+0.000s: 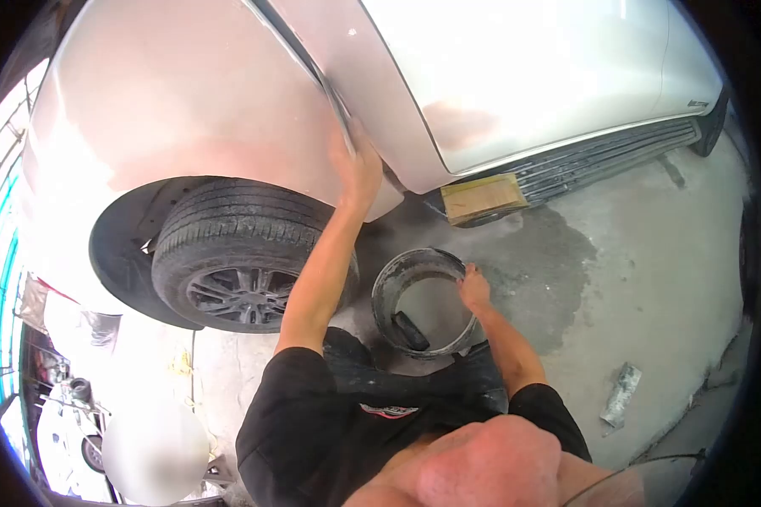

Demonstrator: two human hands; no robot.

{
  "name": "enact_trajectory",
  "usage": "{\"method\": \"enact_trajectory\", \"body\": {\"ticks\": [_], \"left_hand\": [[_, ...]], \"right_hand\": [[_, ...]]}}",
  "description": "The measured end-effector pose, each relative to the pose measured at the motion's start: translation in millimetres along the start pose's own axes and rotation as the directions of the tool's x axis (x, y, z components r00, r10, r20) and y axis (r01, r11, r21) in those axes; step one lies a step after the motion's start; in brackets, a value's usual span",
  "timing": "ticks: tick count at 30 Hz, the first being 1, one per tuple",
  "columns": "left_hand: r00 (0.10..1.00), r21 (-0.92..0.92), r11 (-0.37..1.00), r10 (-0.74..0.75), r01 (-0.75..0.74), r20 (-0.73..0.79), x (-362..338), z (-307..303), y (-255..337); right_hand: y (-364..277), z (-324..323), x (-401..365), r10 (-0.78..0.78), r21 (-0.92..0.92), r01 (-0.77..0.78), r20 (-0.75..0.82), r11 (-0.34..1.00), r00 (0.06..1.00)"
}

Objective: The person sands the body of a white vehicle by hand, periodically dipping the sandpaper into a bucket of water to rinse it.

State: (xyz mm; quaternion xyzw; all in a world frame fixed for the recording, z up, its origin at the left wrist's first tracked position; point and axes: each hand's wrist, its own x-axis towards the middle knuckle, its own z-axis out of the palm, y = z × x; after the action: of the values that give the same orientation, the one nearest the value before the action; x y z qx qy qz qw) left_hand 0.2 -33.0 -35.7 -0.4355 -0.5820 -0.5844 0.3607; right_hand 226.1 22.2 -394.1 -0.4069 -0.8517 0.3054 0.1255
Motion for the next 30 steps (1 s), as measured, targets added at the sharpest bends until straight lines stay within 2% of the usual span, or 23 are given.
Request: {"method": "enact_trajectory", "body": {"ticks": [4, 7, 8, 11, 12, 14, 17, 19, 21, 24, 25, 27, 28, 30], "left_hand": [[0.931, 0.117, 0.957, -0.287, 0.267, 0.225, -56, -57, 46], [0.868, 0.25, 0.929, -0.351, 0.274, 0.352, -111, -90, 35], [0.795, 0.334, 0.873, -0.47, 0.355, 0.383, -125, -100, 44], [0.754, 0.345, 0.9, -0.418, 0.267, 0.508, -185, -127, 43], [0.6, 0.388, 0.846, -0.533, 0.365, 0.596, -193, -135, 51], [0.551, 0.355, 0.879, -0.477, 0.32, 0.685, -217, -150, 50], [0.426, 0.381, 0.865, -0.495, 0.326, 0.757, -239, -163, 35], [0.305, 0.46, 0.813, -0.567, 0.357, 0.765, -238, -164, 31], [0.294, 0.478, 0.794, -0.592, 0.377, 0.751, -245, -164, 20], [0.261, 0.508, 0.777, -0.613, 0.372, 0.746, -275, -165, -16], [0.248, 0.517, 0.774, -0.617, 0.365, 0.747, -290, -166, -31], [0.365, 0.365, 0.88, -0.461, 0.304, 0.809, -326, -166, -53], [0.421, 0.278, 0.924, -0.369, 0.264, 0.828, -333, -160, -58], [0.211, 0.336, 0.918, -0.378, 0.211, 0.902, -338, -158, -68]], "right_hand": [[22, 11, 1, -0.051, 0.069, 0.052, -0.004, 0.996, 0.999], [20, 15, 7, -0.033, 0.062, 0.034, -0.02, 0.998, 0.999], [18, 12, 5, -0.025, 0.064, 0.025, -0.01, 0.998, 1.0], [14, 3, -1, -0.048, 0.124, 0.054, -0.045, 0.991, 0.998], [13, 4, -7, -0.055, 0.154, 0.064, -0.063, 0.986, 0.996], [12, 12, -9, -0.063, 0.071, 0.069, -0.091, 0.995, 0.994], [8, 3, -10, -0.097, -0.032, 0.095, -0.095, 0.995, 0.991], [7, 3, -7, -0.127, -0.093, 0.119, -0.086, 0.989, 0.988], [7, 8, -1, -0.165, -0.158, 0.152, -0.077, 0.976, 0.983], [2, 13, -3, -0.372, -0.368, 0.276, -0.22, 0.888, 0.902], [-3, 5, -8, -0.504, -0.469, 0.38, -0.17, 0.797, 0.847], [-11, -12, -20, -0.721, -0.632, 0.547, -0.028, 0.55, 0.692], [-11, -7, -23, -0.71, -0.584, 0.612, 0.085, 0.533, 0.699], [-10, 6, -23, -0.675, -0.473, 0.717, 0.295, 0.512, 0.677]]}}
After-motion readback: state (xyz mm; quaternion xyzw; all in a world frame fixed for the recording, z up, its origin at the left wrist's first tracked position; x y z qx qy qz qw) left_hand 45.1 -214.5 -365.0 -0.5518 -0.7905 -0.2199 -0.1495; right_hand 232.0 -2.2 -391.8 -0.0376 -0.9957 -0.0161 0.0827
